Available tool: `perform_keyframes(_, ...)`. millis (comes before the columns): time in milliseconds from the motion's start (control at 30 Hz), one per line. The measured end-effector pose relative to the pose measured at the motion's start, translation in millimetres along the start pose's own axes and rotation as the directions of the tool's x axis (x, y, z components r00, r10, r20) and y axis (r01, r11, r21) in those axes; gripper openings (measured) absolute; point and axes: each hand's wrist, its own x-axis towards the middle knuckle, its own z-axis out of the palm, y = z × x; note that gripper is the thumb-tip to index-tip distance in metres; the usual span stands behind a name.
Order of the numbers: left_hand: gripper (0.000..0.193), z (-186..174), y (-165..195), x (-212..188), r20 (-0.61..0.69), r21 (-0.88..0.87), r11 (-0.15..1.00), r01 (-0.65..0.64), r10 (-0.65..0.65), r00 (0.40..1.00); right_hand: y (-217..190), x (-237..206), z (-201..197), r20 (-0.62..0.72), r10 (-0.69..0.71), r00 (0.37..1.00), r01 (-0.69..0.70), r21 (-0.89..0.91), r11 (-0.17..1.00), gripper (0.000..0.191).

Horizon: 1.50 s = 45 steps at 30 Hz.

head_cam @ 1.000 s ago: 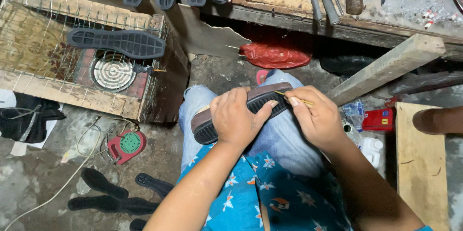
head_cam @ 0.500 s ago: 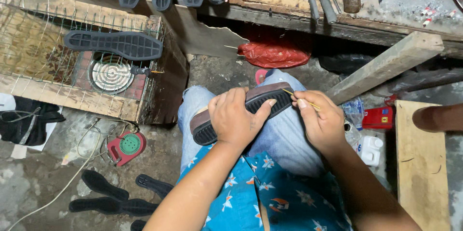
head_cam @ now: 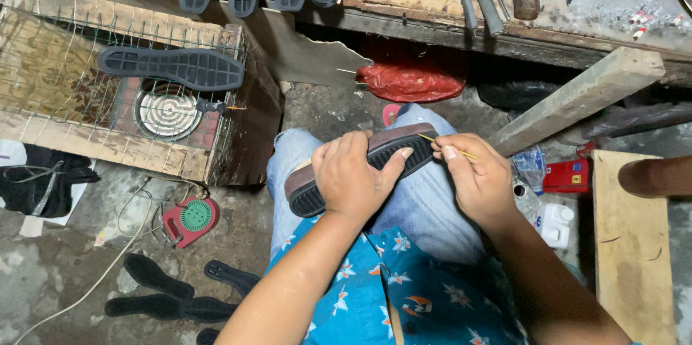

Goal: The person sits on the floor and uses a thin wooden stick to scrape and clean the edges of a black shoe sole. They repeatedly pick up soles, scrape the perimeter, and place them back on a wire rack or nearby surface.

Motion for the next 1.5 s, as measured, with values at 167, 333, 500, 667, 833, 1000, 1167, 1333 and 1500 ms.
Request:
perform_keyframes(167,0.053,0.2,-1.5,-1.0,0.003,-0.006,1.000,0.002,-0.002,1.000,-5.5,2.4,6.6,0.016,-0.035,0.999,0.035,0.024,0.999,0.016)
perform_keyframes(333,0.053,1.1,-3.8,-1.9,-0.009,0.000,1.000,-0.014,0.014,1.000,-3.2,5.1,11.8,0.052,-0.055,0.997,0.054,0.026,0.998,0.016)
perform_keyframes(500,0.054,1.3,-4.8,-4.6,-0.004,-0.002,1.000,-0.007,0.007,1.000,10.5,3.0,12.2,-0.038,-0.167,0.985,0.171,0.168,0.971,0.015)
perform_keyframes(667,0.060,-4.3,-3.7,-3.4,0.042,0.030,1.000,0.000,-0.001,0.999,28.9,9.2,2.7,-0.070,0.232,0.970,-0.204,0.280,0.938,0.022)
perform_keyframes(833,0.064,-15.1,-1.6,-0.1,0.139,-0.035,0.999,0.014,-0.009,0.990,39.1,-4.2,10.5,-0.033,-0.004,0.999,-0.004,-0.237,0.972,0.026)
perform_keyframes(1000,0.060,-22.1,-10.7,8.5,0.343,-0.090,0.988,0.126,-0.088,0.935,46.8,-19.2,11.0,0.051,0.349,0.936,-0.350,0.274,0.896,0.023)
perform_keyframes(1167,0.056,-21.9,-45.0,43.1,0.657,-0.100,0.980,0.172,-0.065,0.751,55.1,-25.3,-21.5,0.255,0.519,0.816,-0.556,0.592,0.583,0.016)
perform_keyframes(1333,0.075,-8.5,-75.0,61.6,0.852,-0.222,0.946,0.237,0.070,0.519,73.2,-32.2,-49.5,0.177,0.620,0.764,-0.556,0.667,0.496,0.019)
perform_keyframes(1500,0.076,-5.2,-75.7,58.5,0.894,-0.379,0.699,0.606,0.107,0.436,90.3,-31.6,-49.6,0.027,0.693,0.721,-0.497,0.716,0.490,0.025)
